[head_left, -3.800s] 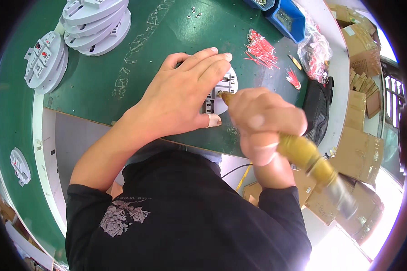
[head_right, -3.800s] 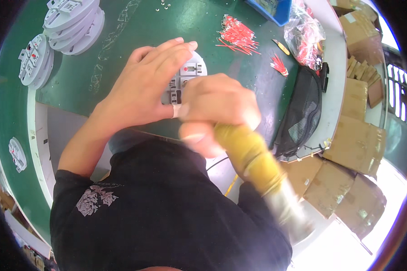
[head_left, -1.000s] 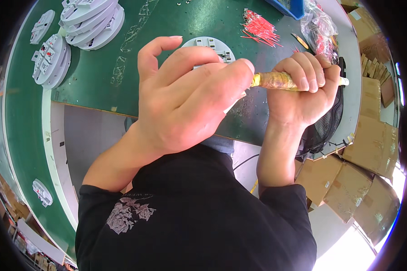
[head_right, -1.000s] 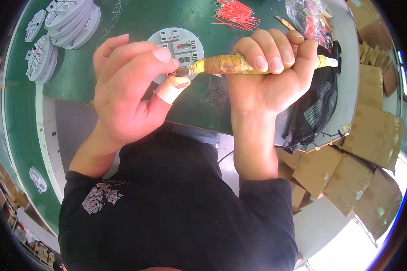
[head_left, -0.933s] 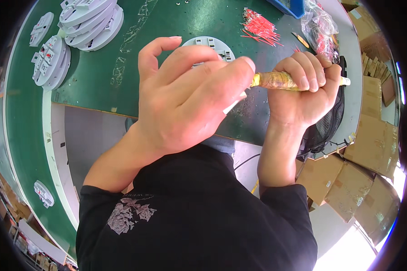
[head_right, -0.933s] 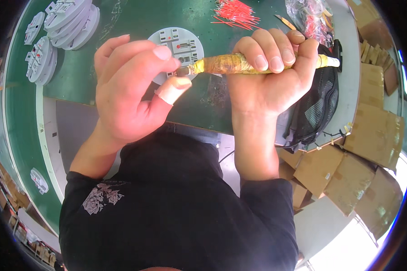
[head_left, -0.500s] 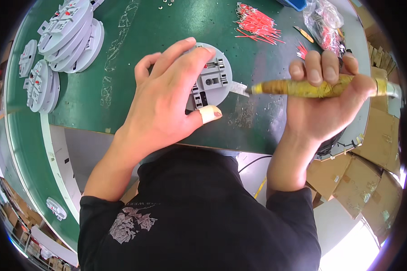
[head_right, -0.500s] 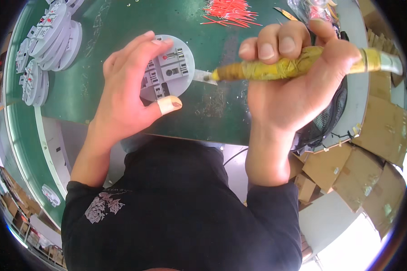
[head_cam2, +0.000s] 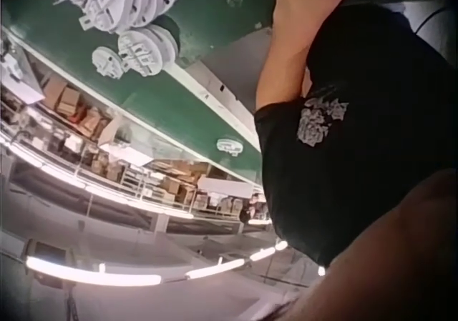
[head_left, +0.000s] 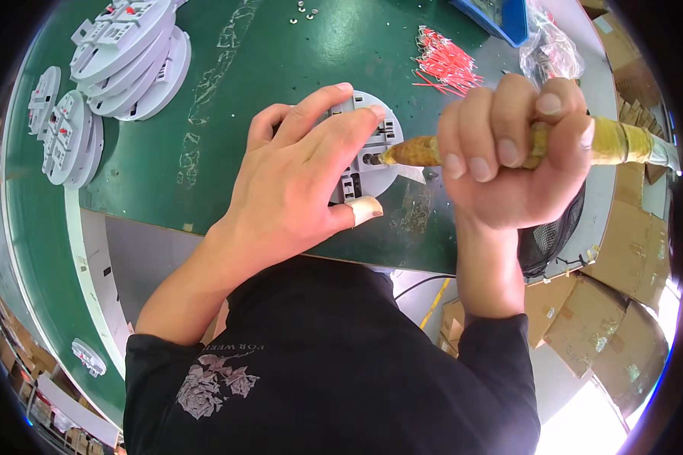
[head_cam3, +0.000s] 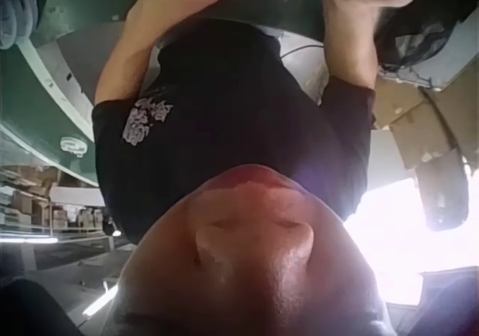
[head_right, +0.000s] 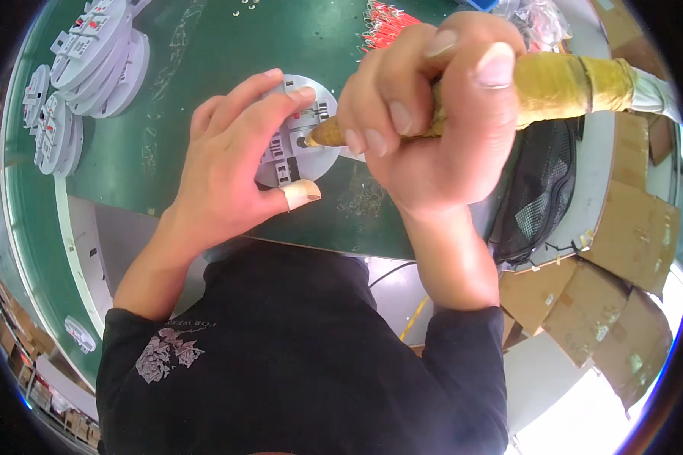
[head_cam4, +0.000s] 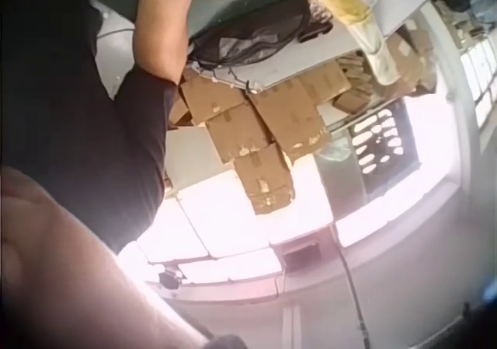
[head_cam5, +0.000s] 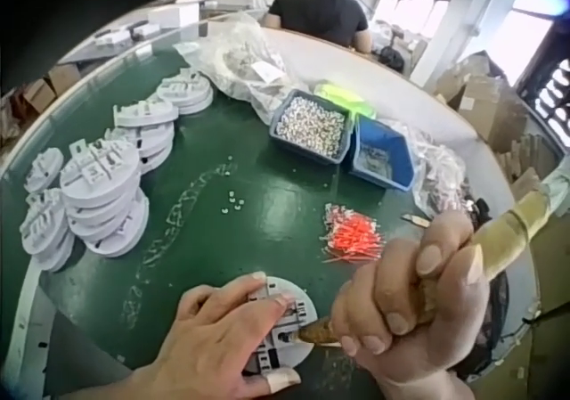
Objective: Assembling circular PCB modules into plastic housings using a specialized handheld tool on a factory production line.
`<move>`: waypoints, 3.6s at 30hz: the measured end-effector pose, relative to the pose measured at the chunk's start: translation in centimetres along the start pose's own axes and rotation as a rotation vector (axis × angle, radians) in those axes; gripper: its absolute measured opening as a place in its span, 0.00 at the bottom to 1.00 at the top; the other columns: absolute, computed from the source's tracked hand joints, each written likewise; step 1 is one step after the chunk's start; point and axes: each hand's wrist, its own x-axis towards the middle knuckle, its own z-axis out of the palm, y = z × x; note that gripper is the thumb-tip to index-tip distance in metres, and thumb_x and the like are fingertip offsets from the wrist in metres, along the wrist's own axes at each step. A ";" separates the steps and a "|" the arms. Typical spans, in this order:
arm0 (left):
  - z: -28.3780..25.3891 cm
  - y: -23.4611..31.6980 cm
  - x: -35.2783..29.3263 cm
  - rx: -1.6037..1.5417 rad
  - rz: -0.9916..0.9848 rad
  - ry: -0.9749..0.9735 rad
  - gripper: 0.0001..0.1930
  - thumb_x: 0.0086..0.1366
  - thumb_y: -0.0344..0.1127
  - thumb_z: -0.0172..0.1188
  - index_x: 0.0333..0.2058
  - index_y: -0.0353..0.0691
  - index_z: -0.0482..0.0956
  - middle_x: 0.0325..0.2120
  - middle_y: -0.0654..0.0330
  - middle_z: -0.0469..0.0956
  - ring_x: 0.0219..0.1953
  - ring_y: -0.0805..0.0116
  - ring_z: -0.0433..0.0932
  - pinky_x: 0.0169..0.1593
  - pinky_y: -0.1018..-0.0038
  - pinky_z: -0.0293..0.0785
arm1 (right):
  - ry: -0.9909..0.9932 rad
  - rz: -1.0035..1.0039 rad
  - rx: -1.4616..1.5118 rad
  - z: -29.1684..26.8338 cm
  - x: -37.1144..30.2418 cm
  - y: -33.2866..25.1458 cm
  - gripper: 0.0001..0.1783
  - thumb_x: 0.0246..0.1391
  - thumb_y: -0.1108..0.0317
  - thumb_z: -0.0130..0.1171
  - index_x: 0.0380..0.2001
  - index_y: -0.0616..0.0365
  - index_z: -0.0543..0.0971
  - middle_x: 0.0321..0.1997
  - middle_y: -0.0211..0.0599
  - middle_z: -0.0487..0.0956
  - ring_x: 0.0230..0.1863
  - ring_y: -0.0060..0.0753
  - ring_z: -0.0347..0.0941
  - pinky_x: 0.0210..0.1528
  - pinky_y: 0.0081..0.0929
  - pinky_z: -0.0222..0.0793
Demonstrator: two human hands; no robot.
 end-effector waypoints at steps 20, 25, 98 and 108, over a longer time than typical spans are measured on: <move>0.3 -0.3 -0.5 0.002 0.055 0.078 0.37 0.44 0.44 0.76 0.54 0.44 0.70 0.51 0.67 0.74 0.62 0.61 0.66 0.58 0.57 0.61 | -0.015 -0.038 -0.640 4.2 0.2 2.0 0.18 0.63 0.55 0.58 0.35 0.55 0.65 0.16 0.27 0.62 0.13 0.20 0.55 0.14 0.24 0.57; 0.3 -0.6 -0.6 -0.006 0.074 0.079 0.37 0.46 0.44 0.75 0.54 0.43 0.69 0.52 0.67 0.73 0.63 0.61 0.65 0.58 0.56 0.60 | -0.168 0.039 -0.558 3.8 1.0 2.1 0.18 0.62 0.57 0.60 0.33 0.55 0.63 0.15 0.27 0.62 0.13 0.20 0.55 0.14 0.23 0.55; -3.8 5.9 4.1 -0.435 0.536 0.255 0.26 0.59 0.42 0.65 0.52 0.34 0.71 0.39 0.60 0.81 0.40 0.61 0.81 0.51 0.59 0.72 | -0.160 0.082 -0.570 3.8 -1.2 1.6 0.10 0.51 0.68 0.67 0.27 0.56 0.74 0.23 0.30 0.75 0.23 0.24 0.71 0.26 0.24 0.67; -1.7 0.9 2.5 -0.519 0.235 0.134 0.46 0.43 0.49 0.76 0.60 0.39 0.66 0.56 0.54 0.71 0.63 0.55 0.66 0.67 0.54 0.57 | -0.060 -0.053 -0.552 3.0 -1.4 2.7 0.11 0.53 0.68 0.65 0.28 0.58 0.73 0.22 0.31 0.74 0.22 0.25 0.70 0.25 0.24 0.66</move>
